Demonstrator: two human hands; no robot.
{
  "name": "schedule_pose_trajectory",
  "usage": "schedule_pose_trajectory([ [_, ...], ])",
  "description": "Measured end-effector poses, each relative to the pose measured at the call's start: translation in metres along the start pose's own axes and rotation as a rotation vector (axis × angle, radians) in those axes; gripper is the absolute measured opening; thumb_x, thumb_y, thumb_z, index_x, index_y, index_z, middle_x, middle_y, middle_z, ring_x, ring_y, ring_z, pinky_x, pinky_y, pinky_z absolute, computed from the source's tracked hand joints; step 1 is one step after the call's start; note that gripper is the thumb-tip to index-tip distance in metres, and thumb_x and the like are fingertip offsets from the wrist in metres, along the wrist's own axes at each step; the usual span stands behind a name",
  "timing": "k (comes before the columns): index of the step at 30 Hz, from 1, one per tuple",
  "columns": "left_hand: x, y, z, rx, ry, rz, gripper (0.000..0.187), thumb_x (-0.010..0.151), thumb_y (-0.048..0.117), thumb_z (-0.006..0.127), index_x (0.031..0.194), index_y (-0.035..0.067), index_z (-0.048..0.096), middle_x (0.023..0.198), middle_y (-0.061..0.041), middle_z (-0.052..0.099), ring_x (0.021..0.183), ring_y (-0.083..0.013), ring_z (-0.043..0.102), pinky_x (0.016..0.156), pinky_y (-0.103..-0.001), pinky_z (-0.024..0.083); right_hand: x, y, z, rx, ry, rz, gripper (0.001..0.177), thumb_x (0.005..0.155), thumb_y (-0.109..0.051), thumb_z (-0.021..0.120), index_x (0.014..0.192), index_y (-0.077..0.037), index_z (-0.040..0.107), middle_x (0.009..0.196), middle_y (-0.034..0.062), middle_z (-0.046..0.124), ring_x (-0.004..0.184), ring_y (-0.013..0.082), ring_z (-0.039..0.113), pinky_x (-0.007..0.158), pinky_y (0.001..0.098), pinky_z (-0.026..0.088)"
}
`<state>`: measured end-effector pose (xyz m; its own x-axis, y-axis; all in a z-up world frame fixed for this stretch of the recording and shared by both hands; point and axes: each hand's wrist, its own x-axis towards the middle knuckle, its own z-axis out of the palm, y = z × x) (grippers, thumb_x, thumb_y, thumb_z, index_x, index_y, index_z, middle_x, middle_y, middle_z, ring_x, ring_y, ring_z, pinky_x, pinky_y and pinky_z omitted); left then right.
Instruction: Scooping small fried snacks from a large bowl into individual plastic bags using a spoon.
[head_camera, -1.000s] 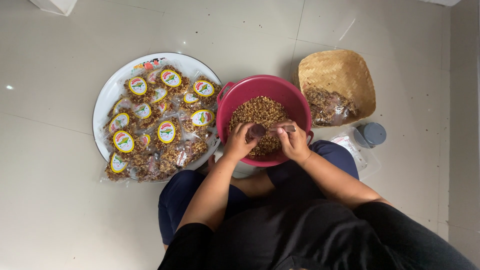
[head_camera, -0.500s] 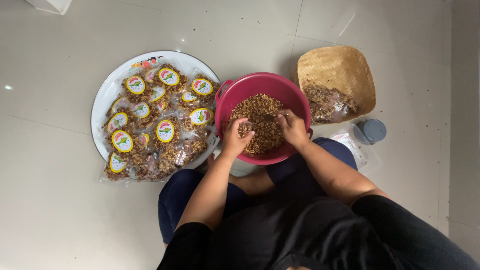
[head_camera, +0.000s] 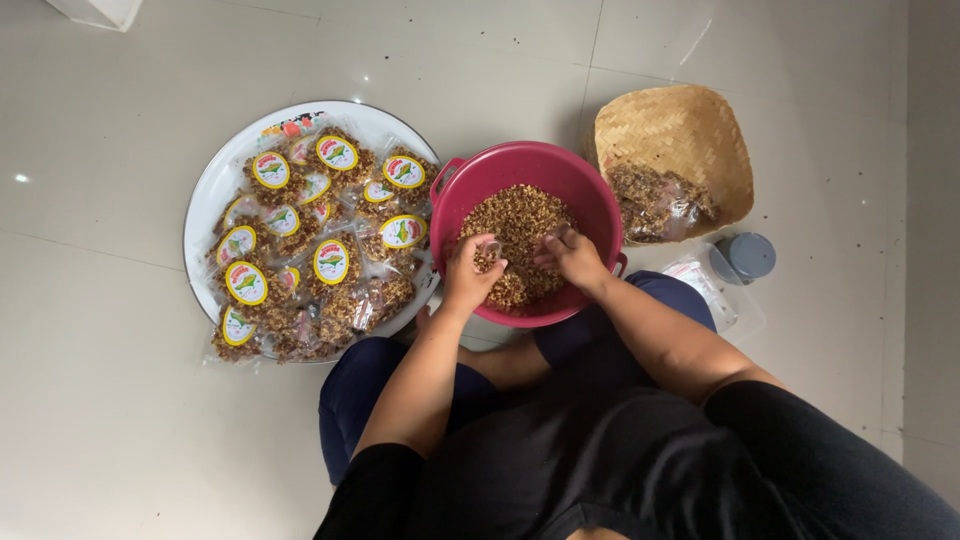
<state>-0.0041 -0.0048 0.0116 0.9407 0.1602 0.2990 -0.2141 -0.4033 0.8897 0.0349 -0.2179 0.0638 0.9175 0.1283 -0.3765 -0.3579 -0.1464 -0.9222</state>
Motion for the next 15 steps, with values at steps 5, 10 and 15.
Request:
schedule_pose_trajectory([
  [5, 0.001, 0.002, -0.004, -0.011, 0.011, -0.036, 0.054, 0.066, 0.017, 0.089, 0.118, 0.016, 0.073, 0.105, -0.006, 0.074, 0.104, -0.0296, 0.07, 0.093, -0.041, 0.056, 0.011, 0.004, -0.011, 0.144, 0.094, 0.071, 0.037, 0.106, -0.019, 0.052, 0.121, 0.014, 0.057, 0.104, 0.0313, 0.07, 0.084, 0.0301, 0.077, 0.072, 0.0394, 0.066],
  [10, 0.0, -0.007, -0.001, -0.019, 0.014, -0.029, 0.051, 0.068, 0.016, 0.088, 0.117, 0.017, 0.072, 0.103, -0.006, 0.073, 0.102, -0.0297, 0.07, 0.09, -0.04, 0.057, 0.021, 0.008, -0.028, 0.231, 0.19, 0.044, 0.034, 0.106, -0.022, 0.052, 0.122, 0.008, 0.055, 0.099, 0.0277, 0.071, 0.078, 0.0262, 0.077, 0.068, 0.0372, 0.068],
  [15, 0.001, -0.013, 0.001, -0.014, -0.012, -0.01, 0.048, 0.067, 0.016, 0.089, 0.112, 0.017, 0.074, 0.099, -0.005, 0.073, 0.096, -0.0291, 0.071, 0.085, -0.04, 0.058, 0.017, -0.004, -0.041, 0.356, 0.352, -0.113, 0.024, 0.106, -0.023, 0.051, 0.111, 0.0, 0.056, 0.088, 0.0172, 0.073, 0.068, 0.0192, 0.075, 0.061, 0.03, 0.065],
])
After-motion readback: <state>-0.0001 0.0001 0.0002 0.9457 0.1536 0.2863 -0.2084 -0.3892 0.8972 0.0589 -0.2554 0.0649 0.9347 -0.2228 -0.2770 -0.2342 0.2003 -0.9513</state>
